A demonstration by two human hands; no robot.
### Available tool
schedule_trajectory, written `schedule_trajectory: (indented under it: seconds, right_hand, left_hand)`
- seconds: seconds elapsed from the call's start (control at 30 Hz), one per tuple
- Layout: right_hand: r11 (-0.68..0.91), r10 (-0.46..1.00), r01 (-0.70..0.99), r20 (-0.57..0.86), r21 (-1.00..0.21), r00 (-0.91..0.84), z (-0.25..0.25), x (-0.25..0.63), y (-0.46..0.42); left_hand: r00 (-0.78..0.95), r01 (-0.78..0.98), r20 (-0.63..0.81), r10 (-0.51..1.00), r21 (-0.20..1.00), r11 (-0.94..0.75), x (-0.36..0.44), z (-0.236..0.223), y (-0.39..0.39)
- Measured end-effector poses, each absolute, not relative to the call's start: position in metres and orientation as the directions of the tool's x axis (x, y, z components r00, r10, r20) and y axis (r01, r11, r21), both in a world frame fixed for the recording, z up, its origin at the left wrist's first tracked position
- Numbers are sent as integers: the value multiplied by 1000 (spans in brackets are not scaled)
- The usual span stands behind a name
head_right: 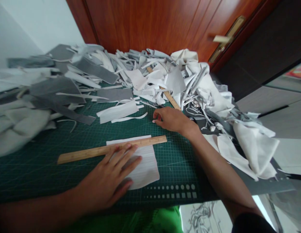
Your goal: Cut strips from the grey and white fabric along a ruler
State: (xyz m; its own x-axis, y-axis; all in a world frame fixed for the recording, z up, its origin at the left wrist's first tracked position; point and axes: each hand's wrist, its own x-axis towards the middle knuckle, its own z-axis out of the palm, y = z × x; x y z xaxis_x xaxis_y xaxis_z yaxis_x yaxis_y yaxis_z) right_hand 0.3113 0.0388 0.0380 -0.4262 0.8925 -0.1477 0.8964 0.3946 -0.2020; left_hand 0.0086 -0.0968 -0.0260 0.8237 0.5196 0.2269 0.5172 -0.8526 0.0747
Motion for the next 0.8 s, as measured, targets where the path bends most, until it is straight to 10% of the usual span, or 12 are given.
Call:
schedule_trajectory:
  seconds: [0.23, 0.8]
  right_hand:
    - [166, 986, 986, 37, -22, -165, 18, 369, 9]
    - [63, 996, 994, 75, -92, -56, -17, 450, -10]
  left_hand:
    - [832, 461, 205, 516, 263, -848, 7, -2, -35]
    - [757, 609, 325, 567, -33, -793, 8, -20, -49]
